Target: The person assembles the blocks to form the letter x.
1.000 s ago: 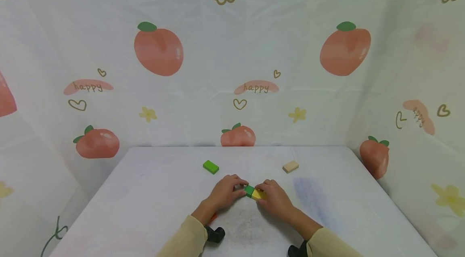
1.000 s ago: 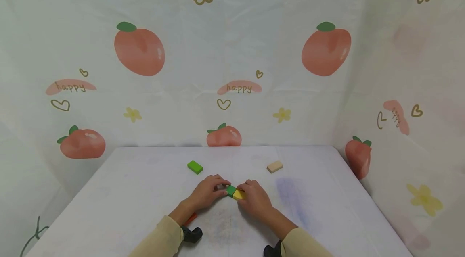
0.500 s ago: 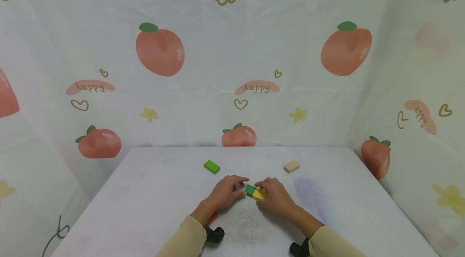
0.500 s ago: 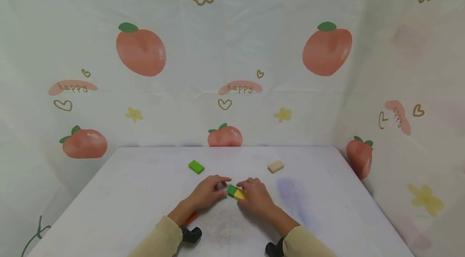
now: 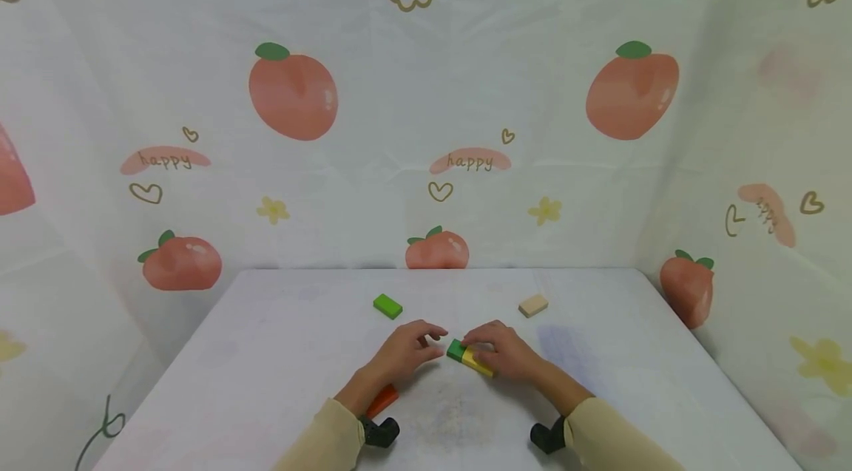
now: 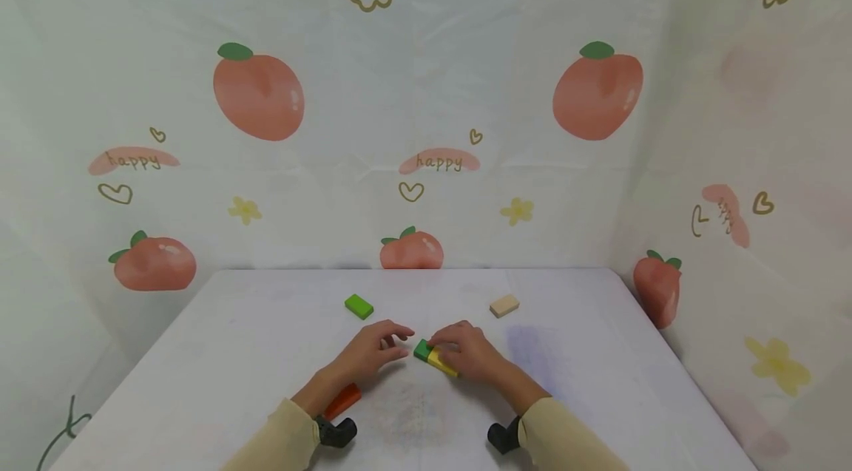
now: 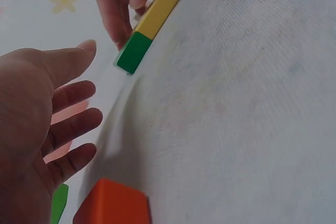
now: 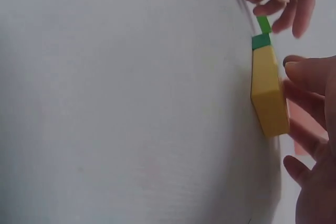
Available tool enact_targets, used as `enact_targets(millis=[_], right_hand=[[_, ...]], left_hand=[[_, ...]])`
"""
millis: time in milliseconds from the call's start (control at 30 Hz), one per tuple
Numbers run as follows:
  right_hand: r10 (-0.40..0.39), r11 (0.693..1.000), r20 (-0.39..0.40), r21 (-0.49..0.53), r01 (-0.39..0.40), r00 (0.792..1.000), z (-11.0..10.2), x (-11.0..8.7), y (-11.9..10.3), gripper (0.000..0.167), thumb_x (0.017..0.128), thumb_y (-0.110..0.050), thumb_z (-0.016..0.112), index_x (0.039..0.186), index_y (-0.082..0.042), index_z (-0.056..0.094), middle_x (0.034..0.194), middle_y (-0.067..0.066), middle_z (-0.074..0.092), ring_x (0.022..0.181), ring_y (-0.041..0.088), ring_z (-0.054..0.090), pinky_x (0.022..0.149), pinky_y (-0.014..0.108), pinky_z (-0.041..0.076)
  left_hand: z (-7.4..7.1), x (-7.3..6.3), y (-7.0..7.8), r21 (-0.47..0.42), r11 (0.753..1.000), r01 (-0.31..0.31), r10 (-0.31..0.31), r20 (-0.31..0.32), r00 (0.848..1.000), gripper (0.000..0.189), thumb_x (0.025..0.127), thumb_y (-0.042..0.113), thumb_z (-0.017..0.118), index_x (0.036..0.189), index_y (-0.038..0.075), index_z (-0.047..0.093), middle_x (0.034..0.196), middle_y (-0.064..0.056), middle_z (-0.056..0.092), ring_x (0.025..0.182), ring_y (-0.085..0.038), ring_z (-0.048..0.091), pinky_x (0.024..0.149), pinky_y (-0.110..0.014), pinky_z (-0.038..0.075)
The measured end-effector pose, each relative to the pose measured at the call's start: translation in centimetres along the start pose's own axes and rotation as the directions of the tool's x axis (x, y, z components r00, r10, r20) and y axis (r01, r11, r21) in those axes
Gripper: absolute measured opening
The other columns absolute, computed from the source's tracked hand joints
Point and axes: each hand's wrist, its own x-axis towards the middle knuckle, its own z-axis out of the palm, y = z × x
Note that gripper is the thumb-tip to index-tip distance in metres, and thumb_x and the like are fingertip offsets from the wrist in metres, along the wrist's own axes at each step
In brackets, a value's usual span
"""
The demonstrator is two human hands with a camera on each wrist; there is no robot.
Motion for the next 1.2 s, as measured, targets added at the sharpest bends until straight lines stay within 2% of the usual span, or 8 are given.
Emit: enact_targets(millis=[200,400,567,733,833,1000,1200], right_hand=[[0.040,0.996,0.037,0.078,-0.043,0.999,-0.1,0.2,0.9,0.025,0.096,-0.012,0.059,0.116,-0.021,0.071,0.121,-0.004,0.063,0.118,0.026,0.048,0.093,0.048,0.043],[0.021,0.992,0.048,0.122,-0.027,0.999,0.0,0.6,1.5,0.024,0.097,-0.017,0.059,0.117,-0.021,0.072,0.123,-0.005,0.062,0.120,0.025,0.047,0.094,0.047,0.041],[0.008,0.987,0.065,0.161,-0.018,0.998,0.1,0.9,1.7,0.024,0.096,-0.017,0.059,0.116,-0.020,0.072,0.123,-0.004,0.063,0.120,0.027,0.046,0.096,0.051,0.039],[0.029,0.988,0.078,0.148,-0.040,0.997,0.2,0.9,2.0,0.025,0.095,-0.016,0.061,0.116,-0.022,0.072,0.122,-0.004,0.064,0.123,0.029,0.045,0.098,0.055,0.037],[0.045,0.990,0.078,0.132,-0.055,0.996,0.2,0.8,1.9,0.025,0.095,-0.015,0.062,0.117,-0.022,0.073,0.124,0.001,0.062,0.126,0.032,0.044,0.098,0.057,0.037],[0.072,0.989,0.076,0.127,-0.082,0.994,0.2,0.6,1.5,0.025,0.095,-0.015,0.062,0.116,-0.022,0.073,0.131,0.011,0.056,0.127,0.035,0.042,0.097,0.058,0.038],[0.102,0.985,0.085,0.128,-0.112,0.991,0.3,0.6,1.7,0.025,0.095,-0.017,0.062,0.116,-0.024,0.073,0.134,0.012,0.052,0.127,0.035,0.042,0.097,0.058,0.038]], left_hand=[[-0.5,-0.7,-0.6,-0.009,1.000,0.019,-0.019,0.005,1.000,0.026,0.094,0.027,0.065,0.120,0.026,0.067,0.109,0.012,0.063,0.089,-0.008,0.056,0.078,-0.027,0.048],[-1.3,-1.6,-1.4,-0.020,0.998,0.053,-0.053,0.011,0.999,0.024,0.093,0.028,0.066,0.117,0.026,0.068,0.106,0.014,0.063,0.089,-0.009,0.055,0.077,-0.028,0.048],[-2.0,-2.2,-1.8,-0.027,0.997,0.066,-0.065,0.031,0.997,0.021,0.093,0.029,0.067,0.114,0.026,0.069,0.103,0.016,0.062,0.087,-0.010,0.055,0.076,-0.029,0.048],[-2.9,-2.8,-1.8,-0.022,0.998,0.059,-0.057,0.062,0.996,0.012,0.093,0.027,0.067,0.104,0.027,0.071,0.096,0.016,0.061,0.084,-0.011,0.055,0.074,-0.029,0.047],[-3.3,-3.0,-1.7,-0.007,0.999,0.048,-0.047,0.081,0.996,0.009,0.092,0.025,0.068,0.099,0.027,0.072,0.093,0.015,0.061,0.083,-0.011,0.054,0.073,-0.029,0.047],[-3.9,-3.6,-1.3,-0.002,0.999,0.039,-0.039,0.113,0.993,0.010,0.091,0.021,0.069,0.100,0.024,0.072,0.090,0.013,0.060,0.080,-0.012,0.053,0.068,-0.028,0.046],[-4.3,-4.1,-0.8,-0.001,0.999,0.042,-0.041,0.154,0.987,0.014,0.088,0.023,0.072,0.103,0.021,0.071,0.090,0.011,0.059,0.079,-0.013,0.054,0.067,-0.027,0.047]])
